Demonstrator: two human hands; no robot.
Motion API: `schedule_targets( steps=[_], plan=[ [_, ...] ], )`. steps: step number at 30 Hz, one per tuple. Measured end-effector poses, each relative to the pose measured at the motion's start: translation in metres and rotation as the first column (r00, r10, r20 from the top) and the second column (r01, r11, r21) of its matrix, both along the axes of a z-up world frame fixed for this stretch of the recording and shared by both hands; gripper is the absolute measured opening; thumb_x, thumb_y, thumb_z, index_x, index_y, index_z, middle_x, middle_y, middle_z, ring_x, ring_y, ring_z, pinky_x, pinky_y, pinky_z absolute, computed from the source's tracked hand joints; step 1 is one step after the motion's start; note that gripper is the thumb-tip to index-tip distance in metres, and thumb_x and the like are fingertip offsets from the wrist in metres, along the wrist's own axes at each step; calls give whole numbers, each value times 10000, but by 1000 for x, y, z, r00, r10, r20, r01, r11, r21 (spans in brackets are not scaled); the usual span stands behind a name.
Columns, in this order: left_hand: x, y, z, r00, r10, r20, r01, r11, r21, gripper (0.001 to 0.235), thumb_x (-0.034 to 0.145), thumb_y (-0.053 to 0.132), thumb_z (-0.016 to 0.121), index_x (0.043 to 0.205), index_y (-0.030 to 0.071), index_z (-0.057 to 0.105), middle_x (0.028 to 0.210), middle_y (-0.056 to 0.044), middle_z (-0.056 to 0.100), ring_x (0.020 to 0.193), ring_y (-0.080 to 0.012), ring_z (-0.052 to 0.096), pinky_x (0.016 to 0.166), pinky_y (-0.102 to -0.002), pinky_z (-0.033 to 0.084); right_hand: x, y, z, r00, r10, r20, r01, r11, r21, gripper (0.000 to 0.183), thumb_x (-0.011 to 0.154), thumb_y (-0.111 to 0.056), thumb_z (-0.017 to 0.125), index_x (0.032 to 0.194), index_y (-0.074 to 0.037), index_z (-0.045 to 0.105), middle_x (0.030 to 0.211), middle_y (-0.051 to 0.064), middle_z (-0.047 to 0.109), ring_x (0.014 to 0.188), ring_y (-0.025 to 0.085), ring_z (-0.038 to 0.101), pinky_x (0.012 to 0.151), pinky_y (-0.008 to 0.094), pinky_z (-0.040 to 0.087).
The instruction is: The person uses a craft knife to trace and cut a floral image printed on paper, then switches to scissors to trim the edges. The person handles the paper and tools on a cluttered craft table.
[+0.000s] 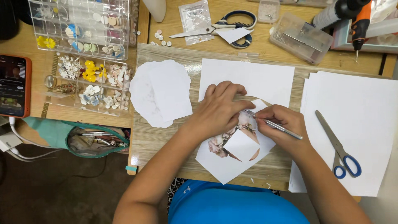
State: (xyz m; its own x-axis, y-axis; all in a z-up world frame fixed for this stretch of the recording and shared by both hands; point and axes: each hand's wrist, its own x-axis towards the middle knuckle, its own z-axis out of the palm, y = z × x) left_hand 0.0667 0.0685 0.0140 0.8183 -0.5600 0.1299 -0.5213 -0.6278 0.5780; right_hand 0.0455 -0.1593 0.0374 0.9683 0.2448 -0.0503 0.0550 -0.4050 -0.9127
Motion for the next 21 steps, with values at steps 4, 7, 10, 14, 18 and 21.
schedule_targets(
  steps=[4,7,10,14,18,21],
  plan=[
    [0,0,0,1000,3,-2,-3,1000,-2,376,846,161,603,1204,251,674,1272,-42,501,1259,-291,406,932,-425,345,2,2,3,1000,4,0,-4,1000,-9,127,805,18,803,885,81,728,835,235,736,750,270,744,676,382,629],
    [0,-1,1,1000,0,-9,0,1000,-6,395,841,143,591,1214,243,672,1281,-48,498,1265,-287,403,921,-419,339,2,1,2,1000,4,10,-4,1000,-20,120,809,16,803,882,76,729,841,232,741,758,269,746,673,374,627],
    [0,-1,1,1000,10,8,-10,999,-32,387,827,131,576,1185,235,679,1267,-61,508,1262,-300,412,909,-429,339,2,3,3,1000,5,14,-5,1000,-18,111,812,17,801,877,72,730,832,229,739,749,265,745,667,373,628],
    [0,-2,1,999,21,28,-21,1000,-19,389,808,159,599,1181,243,673,1272,-60,507,1268,-306,407,910,-439,339,2,4,4,999,35,34,-33,999,-42,118,812,-2,805,864,70,726,825,227,741,743,295,755,657,385,628],
    [-2,-2,4,998,44,40,-43,999,-6,384,809,164,598,1176,249,674,1283,-61,508,1281,-305,398,907,-441,336,2,4,6,998,50,45,-47,997,-67,134,808,-25,815,857,63,726,816,221,745,740,317,758,661,395,631],
    [-3,-3,0,998,55,36,-55,998,-11,390,799,173,599,1171,258,680,1281,-64,510,1281,-309,397,910,-450,330,2,5,8,997,58,58,-54,995,-80,110,834,-34,800,851,52,733,819,222,747,748,330,763,656,403,631]
  ],
)
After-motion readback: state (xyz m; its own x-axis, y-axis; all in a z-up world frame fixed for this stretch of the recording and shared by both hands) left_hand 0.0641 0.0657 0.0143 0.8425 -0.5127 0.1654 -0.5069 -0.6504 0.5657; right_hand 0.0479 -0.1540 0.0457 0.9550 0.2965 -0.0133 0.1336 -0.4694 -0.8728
